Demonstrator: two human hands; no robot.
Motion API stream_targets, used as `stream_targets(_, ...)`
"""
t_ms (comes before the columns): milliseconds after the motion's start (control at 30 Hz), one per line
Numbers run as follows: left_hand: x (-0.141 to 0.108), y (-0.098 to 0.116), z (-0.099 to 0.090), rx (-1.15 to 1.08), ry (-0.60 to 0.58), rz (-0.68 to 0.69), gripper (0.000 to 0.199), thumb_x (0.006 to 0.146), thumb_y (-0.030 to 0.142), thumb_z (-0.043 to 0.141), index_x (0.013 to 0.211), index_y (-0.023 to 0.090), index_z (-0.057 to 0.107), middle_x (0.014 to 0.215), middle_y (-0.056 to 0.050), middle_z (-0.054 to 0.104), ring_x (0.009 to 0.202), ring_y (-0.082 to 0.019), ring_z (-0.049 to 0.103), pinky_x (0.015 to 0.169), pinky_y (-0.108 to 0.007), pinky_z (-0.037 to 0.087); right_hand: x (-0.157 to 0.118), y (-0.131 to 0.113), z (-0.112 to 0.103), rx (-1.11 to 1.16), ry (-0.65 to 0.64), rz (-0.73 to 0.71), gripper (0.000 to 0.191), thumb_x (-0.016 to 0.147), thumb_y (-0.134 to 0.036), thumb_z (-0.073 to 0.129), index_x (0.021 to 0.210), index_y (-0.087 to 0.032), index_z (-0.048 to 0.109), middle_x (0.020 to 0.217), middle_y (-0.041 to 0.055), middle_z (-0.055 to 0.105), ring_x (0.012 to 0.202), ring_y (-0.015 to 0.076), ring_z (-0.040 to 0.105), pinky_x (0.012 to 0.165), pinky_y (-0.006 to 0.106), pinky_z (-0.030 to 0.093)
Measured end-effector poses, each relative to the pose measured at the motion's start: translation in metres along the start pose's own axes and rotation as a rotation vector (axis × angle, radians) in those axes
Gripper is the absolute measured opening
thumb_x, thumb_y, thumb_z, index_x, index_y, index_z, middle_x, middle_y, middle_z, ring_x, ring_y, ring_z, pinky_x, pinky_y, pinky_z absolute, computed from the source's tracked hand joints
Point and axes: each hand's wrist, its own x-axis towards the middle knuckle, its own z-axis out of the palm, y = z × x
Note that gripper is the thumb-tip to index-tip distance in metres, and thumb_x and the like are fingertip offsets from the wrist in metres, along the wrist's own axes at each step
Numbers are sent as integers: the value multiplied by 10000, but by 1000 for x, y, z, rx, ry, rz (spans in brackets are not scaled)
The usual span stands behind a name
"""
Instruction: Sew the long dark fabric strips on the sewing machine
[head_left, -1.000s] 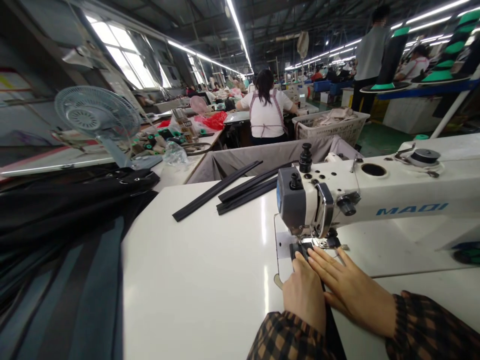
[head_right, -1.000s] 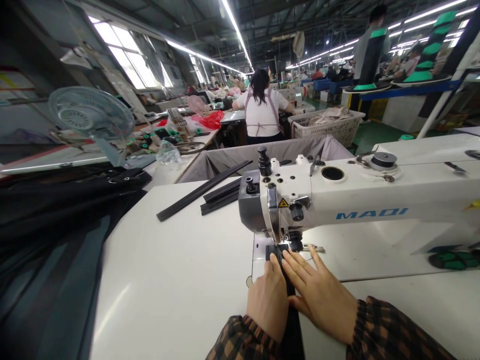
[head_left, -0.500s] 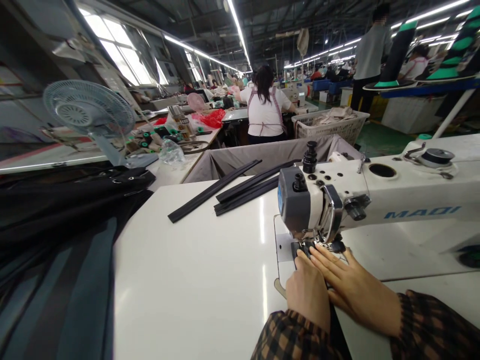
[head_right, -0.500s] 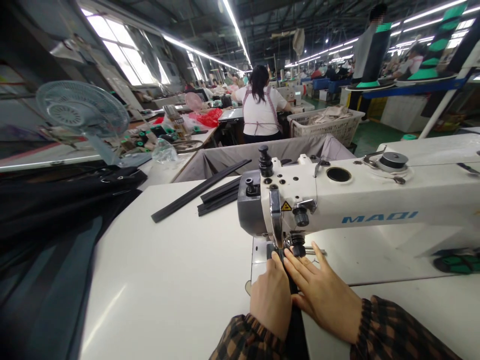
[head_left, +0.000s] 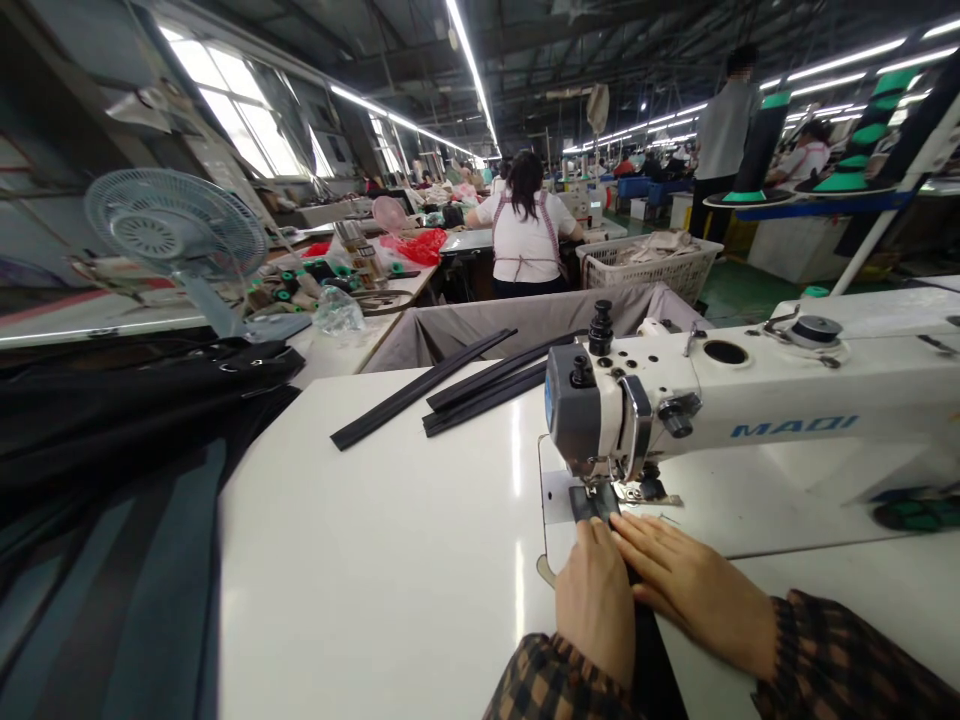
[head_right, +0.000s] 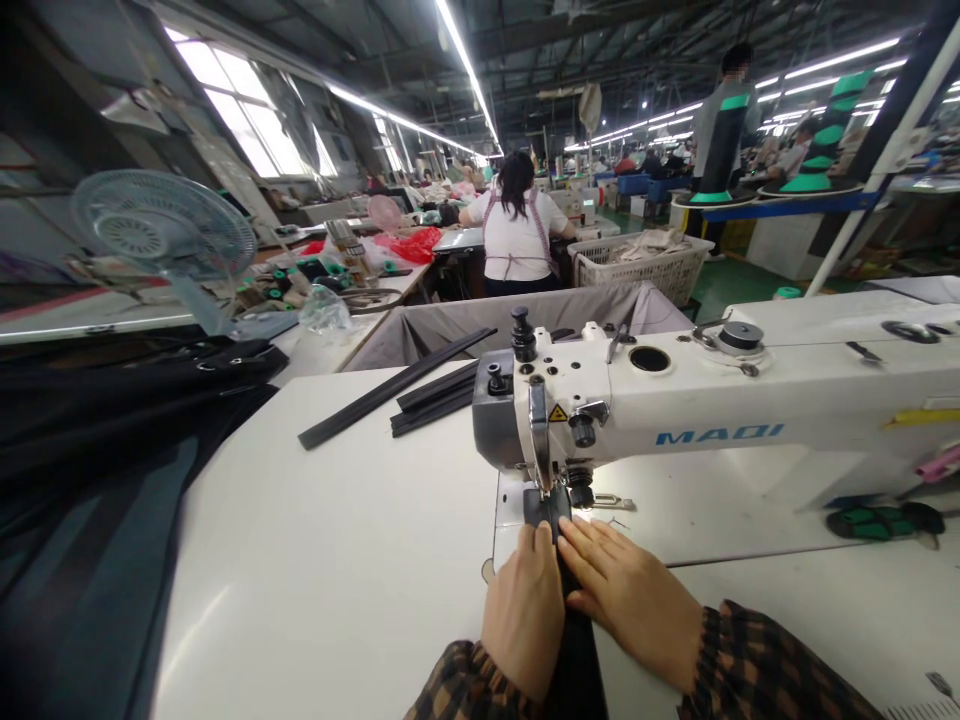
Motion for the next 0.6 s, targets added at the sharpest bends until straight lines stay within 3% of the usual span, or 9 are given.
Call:
stream_targets(200, -15, -1, 12, 9, 26, -15, 358, 823, 41, 292, 1152, 113, 413, 1031, -118, 527, 867, -204, 572, 713, -341, 480, -8, -6, 1, 6, -21, 12, 414, 873, -287, 397, 1259, -137, 392, 1328, 66, 374, 1209, 176, 350, 989, 355, 360)
stream_targets(367, -6, 3, 4, 74, 7, 43, 392, 789, 16, 329, 1173, 62, 398, 1066, -144, 512, 912, -214, 558, 763, -334, 472, 1, -2, 3, 7, 32, 25, 376, 857, -246, 415, 1221, -155, 440, 1286, 60, 439, 1173, 186, 399, 951, 370, 390)
stream_targets(600, 8, 1, -1, 97, 46, 24, 346, 786, 38, 359, 1116, 86, 452, 1023, -127, 508, 908, -214, 560, 745, -319, 471, 12, -1, 3, -61, 145, 93, 300, 864, -242, 422, 1152, -212, 497, 1223, 4, 511, 1090, 149, 471, 903, 363, 368)
